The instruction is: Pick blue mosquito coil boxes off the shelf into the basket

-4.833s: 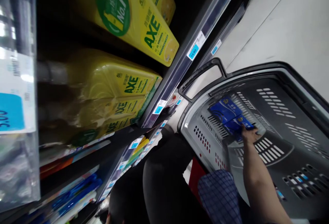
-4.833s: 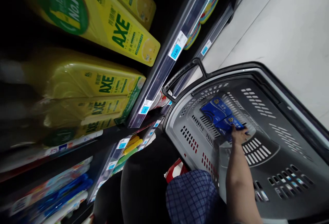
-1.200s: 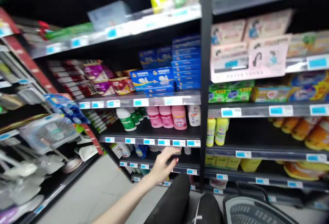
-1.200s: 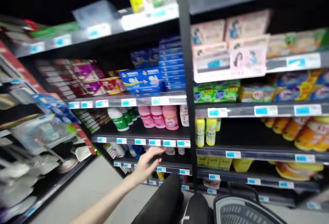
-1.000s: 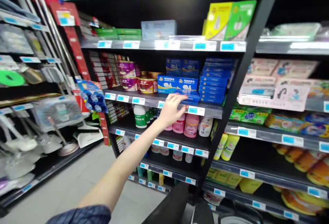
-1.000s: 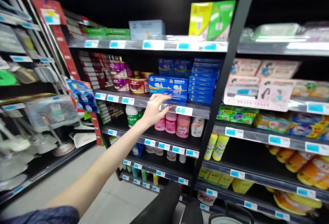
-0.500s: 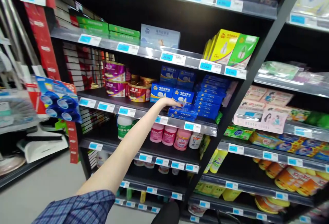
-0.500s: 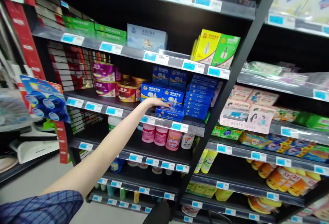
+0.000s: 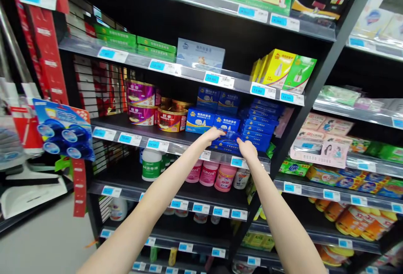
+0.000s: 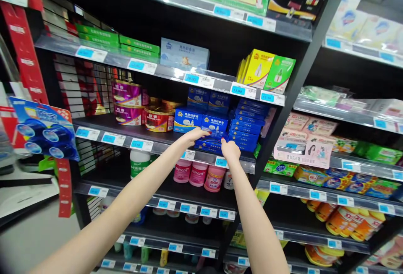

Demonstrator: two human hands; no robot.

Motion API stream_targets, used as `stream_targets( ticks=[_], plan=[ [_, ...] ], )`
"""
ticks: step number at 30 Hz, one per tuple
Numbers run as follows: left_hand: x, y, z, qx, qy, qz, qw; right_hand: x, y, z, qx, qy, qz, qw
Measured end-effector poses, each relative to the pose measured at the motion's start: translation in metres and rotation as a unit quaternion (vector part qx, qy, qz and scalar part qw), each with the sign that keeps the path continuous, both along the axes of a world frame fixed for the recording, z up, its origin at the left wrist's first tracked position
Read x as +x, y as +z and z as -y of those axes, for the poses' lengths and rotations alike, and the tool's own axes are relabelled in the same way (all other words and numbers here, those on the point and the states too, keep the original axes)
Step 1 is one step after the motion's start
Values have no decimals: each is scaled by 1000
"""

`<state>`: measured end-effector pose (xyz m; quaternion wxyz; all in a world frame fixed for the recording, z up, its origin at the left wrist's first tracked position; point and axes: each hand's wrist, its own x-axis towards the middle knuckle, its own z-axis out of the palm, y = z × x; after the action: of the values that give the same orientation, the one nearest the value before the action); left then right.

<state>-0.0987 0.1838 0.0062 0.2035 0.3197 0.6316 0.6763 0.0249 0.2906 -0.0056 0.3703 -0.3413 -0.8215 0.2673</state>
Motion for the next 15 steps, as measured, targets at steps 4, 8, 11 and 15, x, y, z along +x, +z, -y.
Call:
stream_targets(
  ticks=[4, 8, 11, 15],
  plan=[
    [9, 12, 23, 88, 20, 17, 996, -1, 9, 7, -34, -19, -22, 999],
    [44, -1, 65, 219, 29, -11, 975, 37, 5, 39, -32, 93, -205, 974],
    [93, -33, 91, 294, -3, -25, 955, 101, -26, 76, -55, 163, -304, 937],
    [169, -86, 116, 249, -87, -16, 965, 202, -87, 125, -137, 120, -297, 937]
  ],
)
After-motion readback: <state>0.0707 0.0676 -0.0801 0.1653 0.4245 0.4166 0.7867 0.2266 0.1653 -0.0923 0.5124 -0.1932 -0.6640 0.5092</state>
